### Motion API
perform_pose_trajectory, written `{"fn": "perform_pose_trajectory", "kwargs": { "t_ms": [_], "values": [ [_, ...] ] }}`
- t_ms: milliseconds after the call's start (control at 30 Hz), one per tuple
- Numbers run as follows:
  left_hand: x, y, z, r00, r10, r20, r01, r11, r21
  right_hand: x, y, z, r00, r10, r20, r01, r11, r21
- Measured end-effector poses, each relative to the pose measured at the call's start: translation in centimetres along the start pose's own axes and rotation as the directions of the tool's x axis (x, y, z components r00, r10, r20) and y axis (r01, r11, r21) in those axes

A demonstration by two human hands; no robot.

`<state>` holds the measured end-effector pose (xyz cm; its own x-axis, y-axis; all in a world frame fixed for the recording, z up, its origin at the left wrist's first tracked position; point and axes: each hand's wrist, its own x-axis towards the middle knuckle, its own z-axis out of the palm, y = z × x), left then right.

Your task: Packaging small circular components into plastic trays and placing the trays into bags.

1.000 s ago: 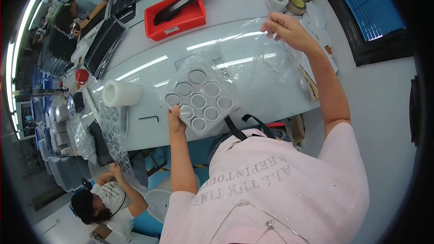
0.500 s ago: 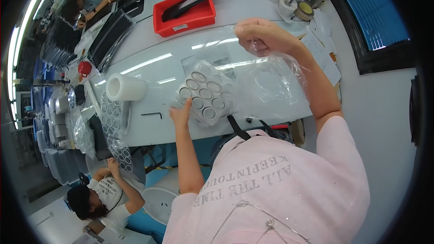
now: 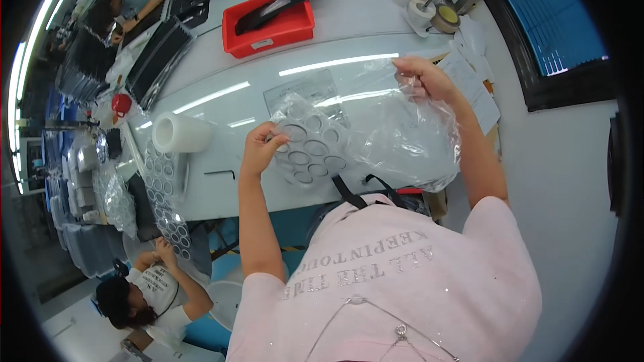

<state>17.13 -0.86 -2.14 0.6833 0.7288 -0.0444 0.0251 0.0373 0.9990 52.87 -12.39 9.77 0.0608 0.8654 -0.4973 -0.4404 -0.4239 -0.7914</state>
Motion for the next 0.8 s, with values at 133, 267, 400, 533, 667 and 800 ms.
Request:
{"fn": "perform_pose_trajectory", "kwargs": {
  "t_ms": [133,267,400,533,667,800],
  "values": [
    [-0.6,0.0,-1.3,0.996,-0.032,0.082,0.030,0.999,0.027,0.4,2.8,-2.6,0.995,-0.101,0.024,0.100,0.875,-0.474],
    [-0.5,2.7,-1.3,0.966,-0.124,0.228,0.085,0.982,0.171,2.1,4.0,-2.8,0.924,-0.231,0.303,0.378,0.458,-0.804],
    [0.3,4.0,-0.1,0.940,-0.063,0.335,-0.005,0.980,0.197,4.7,5.5,3.1,0.708,-0.289,0.645,0.702,0.389,-0.596],
    [-0.2,3.0,-0.7,0.927,0.036,0.374,-0.102,0.982,0.159,6.3,6.9,8.2,0.618,0.219,0.755,0.554,0.561,-0.616],
    [-3.0,3.0,1.1,0.914,0.185,-0.360,-0.045,0.931,0.363,7.0,7.9,10.5,0.844,0.214,0.492,0.162,0.773,-0.614],
    [-6.1,2.4,4.3,0.971,-0.181,-0.157,0.157,0.975,-0.154,5.4,12.4,14.4,0.728,-0.221,0.648,0.622,0.609,-0.491]
  ]
}}
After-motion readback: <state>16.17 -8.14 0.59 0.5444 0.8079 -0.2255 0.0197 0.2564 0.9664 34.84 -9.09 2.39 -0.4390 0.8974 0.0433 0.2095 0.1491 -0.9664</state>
